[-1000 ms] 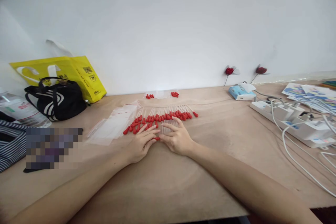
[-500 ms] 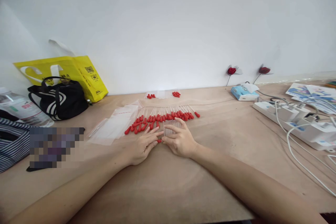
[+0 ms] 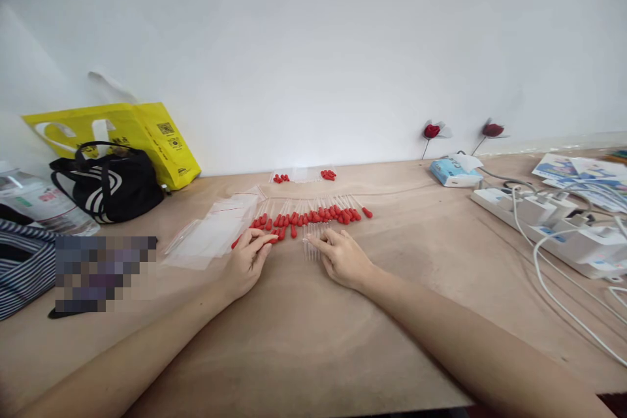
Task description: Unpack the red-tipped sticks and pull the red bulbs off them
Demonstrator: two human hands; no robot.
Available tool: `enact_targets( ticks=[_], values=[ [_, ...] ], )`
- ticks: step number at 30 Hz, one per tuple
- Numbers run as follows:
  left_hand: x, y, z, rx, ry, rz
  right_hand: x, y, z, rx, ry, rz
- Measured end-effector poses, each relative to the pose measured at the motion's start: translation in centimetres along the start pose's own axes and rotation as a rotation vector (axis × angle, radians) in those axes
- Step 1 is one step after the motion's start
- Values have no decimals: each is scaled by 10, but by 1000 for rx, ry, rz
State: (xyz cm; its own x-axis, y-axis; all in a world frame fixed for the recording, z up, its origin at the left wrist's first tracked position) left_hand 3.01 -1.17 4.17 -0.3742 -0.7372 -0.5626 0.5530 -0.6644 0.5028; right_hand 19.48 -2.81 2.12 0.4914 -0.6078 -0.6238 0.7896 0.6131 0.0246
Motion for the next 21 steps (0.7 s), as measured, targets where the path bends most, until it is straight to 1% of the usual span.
enact_targets(
  ticks=[5, 8, 13, 17, 21],
  values=[
    [-10, -26, 19, -28, 129, 130, -12, 3, -8, -117, 8, -74],
    [-16, -37, 24, -34, 152, 180, -23, 6, -13, -101, 25, -118],
    [-26, -39, 17, -150, 116, 154, -41, 3, -26, -69, 7, -147],
    [-30, -42, 10, -204, 80, 154, -46, -6, -37, -61, -84, -158],
    [-28, -43, 3, -204, 17, 153, -46, -17, -36, -70, -165, -140]
  ],
)
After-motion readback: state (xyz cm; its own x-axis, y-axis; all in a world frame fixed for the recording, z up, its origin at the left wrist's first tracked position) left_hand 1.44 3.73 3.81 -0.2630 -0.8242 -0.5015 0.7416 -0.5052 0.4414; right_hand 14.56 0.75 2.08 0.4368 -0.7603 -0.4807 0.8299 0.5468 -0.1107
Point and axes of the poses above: each hand's wrist, its own x-axis away from the middle knuckle, its own z-axis out of the back of the hand, y = z × x, the point moved 8 cm from there along -x, towards the middle knuckle, and after that the axes turned 13 degrees about x, right-handed, at the moved point
